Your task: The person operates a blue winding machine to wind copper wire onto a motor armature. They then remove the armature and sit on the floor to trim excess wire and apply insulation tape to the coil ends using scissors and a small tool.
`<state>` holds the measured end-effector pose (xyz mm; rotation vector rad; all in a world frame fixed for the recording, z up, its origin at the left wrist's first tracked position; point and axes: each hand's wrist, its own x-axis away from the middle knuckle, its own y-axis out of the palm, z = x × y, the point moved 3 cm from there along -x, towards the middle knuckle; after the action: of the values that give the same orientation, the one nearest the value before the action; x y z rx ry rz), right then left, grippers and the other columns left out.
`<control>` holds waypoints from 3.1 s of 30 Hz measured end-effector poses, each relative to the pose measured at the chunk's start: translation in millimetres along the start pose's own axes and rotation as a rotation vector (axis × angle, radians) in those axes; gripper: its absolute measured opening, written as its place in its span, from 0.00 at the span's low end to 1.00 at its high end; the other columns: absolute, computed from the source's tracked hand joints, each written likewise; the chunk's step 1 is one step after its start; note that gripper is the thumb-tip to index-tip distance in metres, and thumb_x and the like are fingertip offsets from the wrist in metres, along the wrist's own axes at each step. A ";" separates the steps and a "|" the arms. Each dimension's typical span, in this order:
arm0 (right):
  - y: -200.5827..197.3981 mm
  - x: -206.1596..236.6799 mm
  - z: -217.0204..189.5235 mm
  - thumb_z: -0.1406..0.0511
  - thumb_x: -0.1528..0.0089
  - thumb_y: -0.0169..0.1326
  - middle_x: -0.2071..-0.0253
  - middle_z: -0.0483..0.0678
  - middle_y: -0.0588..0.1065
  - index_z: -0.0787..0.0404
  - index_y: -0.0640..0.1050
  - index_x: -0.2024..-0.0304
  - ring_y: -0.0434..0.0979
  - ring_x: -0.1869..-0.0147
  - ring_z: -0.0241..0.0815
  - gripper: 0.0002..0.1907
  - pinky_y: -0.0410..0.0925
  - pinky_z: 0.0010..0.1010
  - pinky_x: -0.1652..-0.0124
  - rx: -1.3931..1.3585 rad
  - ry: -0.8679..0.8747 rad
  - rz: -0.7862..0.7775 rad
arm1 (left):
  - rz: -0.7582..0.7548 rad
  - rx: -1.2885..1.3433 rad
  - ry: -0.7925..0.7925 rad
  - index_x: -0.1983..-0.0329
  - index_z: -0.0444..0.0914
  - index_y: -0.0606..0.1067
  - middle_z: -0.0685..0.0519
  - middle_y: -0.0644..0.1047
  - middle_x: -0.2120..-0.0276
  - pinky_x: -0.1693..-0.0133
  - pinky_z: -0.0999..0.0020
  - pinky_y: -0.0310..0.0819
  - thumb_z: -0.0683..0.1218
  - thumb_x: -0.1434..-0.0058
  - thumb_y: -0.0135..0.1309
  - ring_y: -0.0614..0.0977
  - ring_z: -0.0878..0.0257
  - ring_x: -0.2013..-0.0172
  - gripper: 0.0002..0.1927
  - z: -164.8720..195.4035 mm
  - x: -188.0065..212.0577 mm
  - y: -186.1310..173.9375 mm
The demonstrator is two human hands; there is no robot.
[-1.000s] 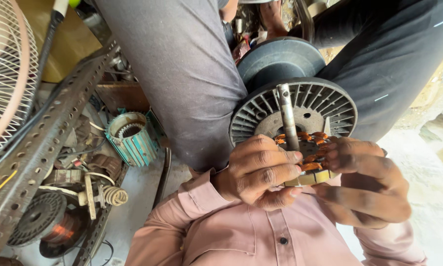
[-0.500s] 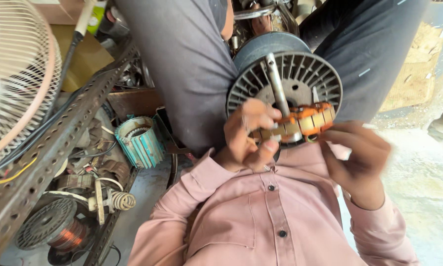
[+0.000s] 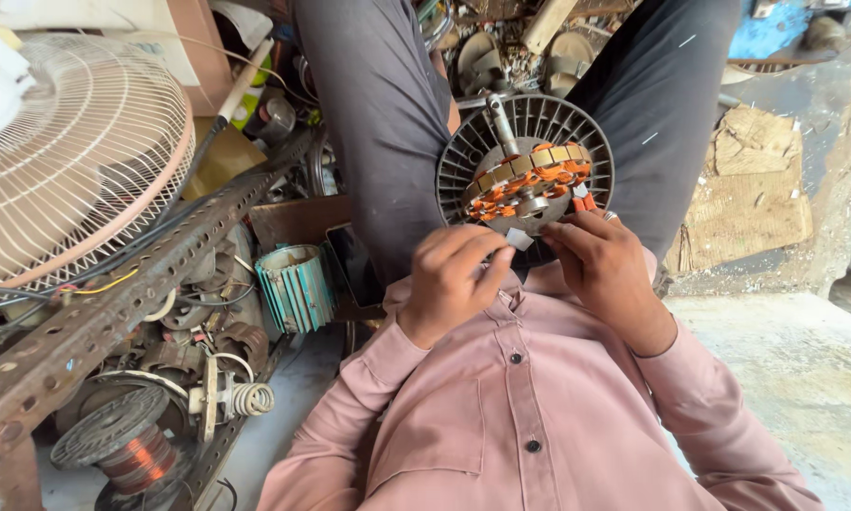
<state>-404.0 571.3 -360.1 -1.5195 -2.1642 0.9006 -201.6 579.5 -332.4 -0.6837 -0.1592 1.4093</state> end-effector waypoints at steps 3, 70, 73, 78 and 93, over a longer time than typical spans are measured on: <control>-1.6 9.7 3.2 0.76 0.41 0.59 0.66 0.50 0.78 0.65 0.83 0.54 0.78 0.64 0.43 0.12 0.70 0.31 0.63 -0.131 0.115 0.078 | -0.075 0.043 -0.087 0.56 0.36 0.78 0.49 0.80 0.61 0.61 0.65 0.78 0.43 0.35 0.61 0.84 0.55 0.63 0.08 2.7 0.0 15.1; -41.9 48.4 -29.1 0.66 0.51 0.69 0.78 0.44 0.76 0.67 0.82 0.56 0.74 0.79 0.29 0.22 0.67 0.22 0.76 -0.366 0.158 0.002 | 0.032 1.018 -0.486 0.57 0.29 0.78 0.50 0.81 0.64 0.55 0.73 0.83 0.35 0.32 0.59 0.85 0.66 0.61 0.03 28.7 9.1 34.7; -43.1 46.5 -34.0 0.65 0.53 0.71 0.80 0.45 0.75 0.67 0.82 0.55 0.72 0.80 0.30 0.24 0.66 0.23 0.76 -0.371 0.118 -0.002 | 0.043 1.056 -0.489 0.57 0.29 0.78 0.50 0.81 0.64 0.55 0.73 0.82 0.35 0.32 0.59 0.84 0.67 0.62 0.03 33.4 10.0 37.3; -36.8 46.7 -33.0 0.64 0.53 0.72 0.80 0.43 0.75 0.67 0.81 0.53 0.73 0.79 0.29 0.26 0.66 0.21 0.76 -0.407 0.123 -0.050 | 0.059 1.067 -0.500 0.58 0.29 0.78 0.50 0.81 0.63 0.56 0.72 0.83 0.36 0.32 0.59 0.84 0.67 0.62 0.03 35.2 9.7 39.2; -27.3 55.8 -21.5 0.64 0.50 0.70 0.76 0.37 0.76 0.67 0.81 0.51 0.66 0.76 0.22 0.25 0.57 0.18 0.76 -0.649 0.159 -0.069 | 0.050 1.053 -0.451 0.56 0.29 0.78 0.50 0.82 0.64 0.56 0.73 0.83 0.36 0.32 0.59 0.85 0.67 0.62 0.03 32.5 7.8 36.7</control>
<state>-430.8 623.3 -330.2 -1.6913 -2.4957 0.0277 -247.3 598.2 -327.9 0.5020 0.2482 1.4405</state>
